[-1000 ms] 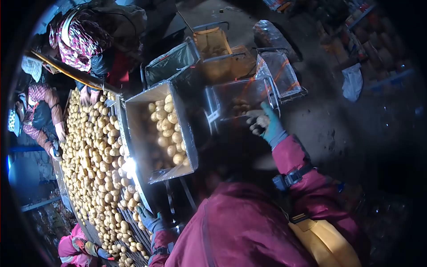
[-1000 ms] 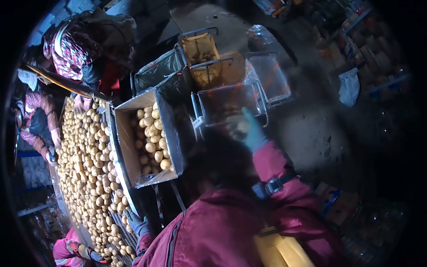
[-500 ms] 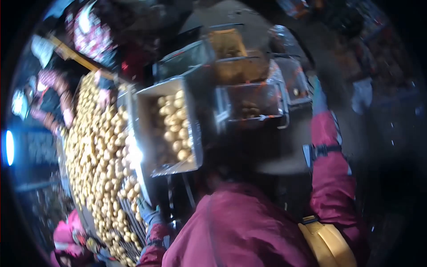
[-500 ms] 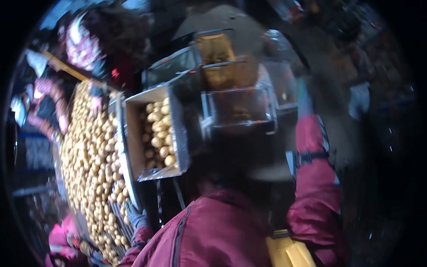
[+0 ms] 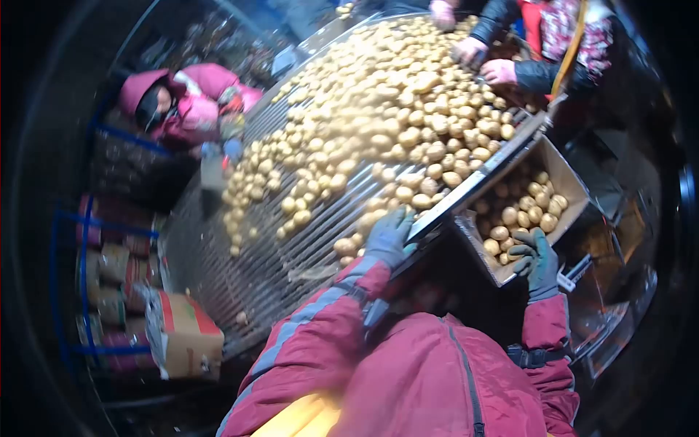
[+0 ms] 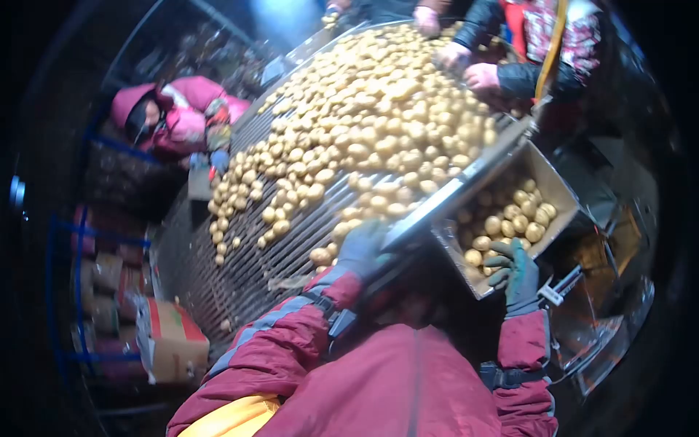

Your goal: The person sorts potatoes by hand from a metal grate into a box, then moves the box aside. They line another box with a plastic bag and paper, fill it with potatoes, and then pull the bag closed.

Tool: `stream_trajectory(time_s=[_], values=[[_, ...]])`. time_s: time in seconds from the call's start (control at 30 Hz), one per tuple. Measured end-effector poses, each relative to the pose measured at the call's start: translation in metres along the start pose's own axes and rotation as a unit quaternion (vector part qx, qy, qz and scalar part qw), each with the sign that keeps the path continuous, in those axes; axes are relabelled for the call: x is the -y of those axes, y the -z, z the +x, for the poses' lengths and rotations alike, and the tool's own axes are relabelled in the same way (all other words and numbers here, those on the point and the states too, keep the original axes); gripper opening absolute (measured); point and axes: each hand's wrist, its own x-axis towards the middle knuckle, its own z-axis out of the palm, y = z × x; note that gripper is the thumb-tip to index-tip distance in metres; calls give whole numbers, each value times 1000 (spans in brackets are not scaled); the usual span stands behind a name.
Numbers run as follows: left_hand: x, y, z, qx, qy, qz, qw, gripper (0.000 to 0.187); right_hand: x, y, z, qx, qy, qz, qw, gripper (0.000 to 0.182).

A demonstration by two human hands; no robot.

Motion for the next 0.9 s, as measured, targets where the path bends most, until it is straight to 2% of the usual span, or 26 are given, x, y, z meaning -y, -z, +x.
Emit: stream_trajectory(time_s=[0.03,0.1,0.2,0.3,0.33,0.4,0.43,0.47,0.5,0.53,0.57,0.6,0.63,0.67,0.7,0.73,0.8,0.83,0.9], values=[[2,0,-1,-20,-11,-10,1000,76,3,-24,4,80,-19,12,997,64],[3,3,-4,-47,-8,-34,998,73,4,-74,5,150,-64,-51,985,62],[6,5,-15,-76,11,-109,991,67,-6,-130,-2,193,-128,-111,966,59],[-2,18,-68,-121,25,-148,981,65,-37,-156,-2,220,-228,-69,946,54],[-2,21,-94,-144,42,-139,979,62,-49,-165,-5,214,-220,-99,946,54],[11,32,-149,-146,121,-239,952,44,-72,-183,-11,225,-220,-147,938,52],[21,33,-177,-221,111,-209,946,31,-83,-190,-12,236,-243,-168,926,52],[26,39,-210,-218,175,-230,932,18,-100,-196,-8,241,-267,-180,916,51],[40,34,-242,-224,159,-230,934,10,-117,-201,-5,245,-289,-190,906,50],[46,42,-271,-185,210,-226,933,8,-129,-212,-7,232,-301,-180,907,40],[55,32,-301,-145,298,-313,890,8,-141,-223,-11,227,-284,-185,913,36],[65,23,-330,-121,348,-332,868,10,-153,-232,-16,221,-268,-191,918,32],[71,21,-350,-99,419,-380,819,16,-167,-241,-21,217,-253,-197,922,29],[74,19,-366,-91,495,-444,742,17,-181,-249,-24,176,-248,-181,935,29],[78,25,-378,-84,565,-498,653,18,-197,-247,-17,271,-66,-332,901,28],[84,22,-395,-91,585,-507,626,19,-206,-249,-10,355,121,-456,807,27],[99,4,-432,-107,622,-523,573,21,-225,-257,-11,422,235,-552,680,29],[106,-14,-454,-111,626,-521,569,23,-231,-265,-14,444,297,-582,613,33],[119,-46,-492,-118,629,-520,566,28,-239,-283,-21,487,207,-596,604,35]])
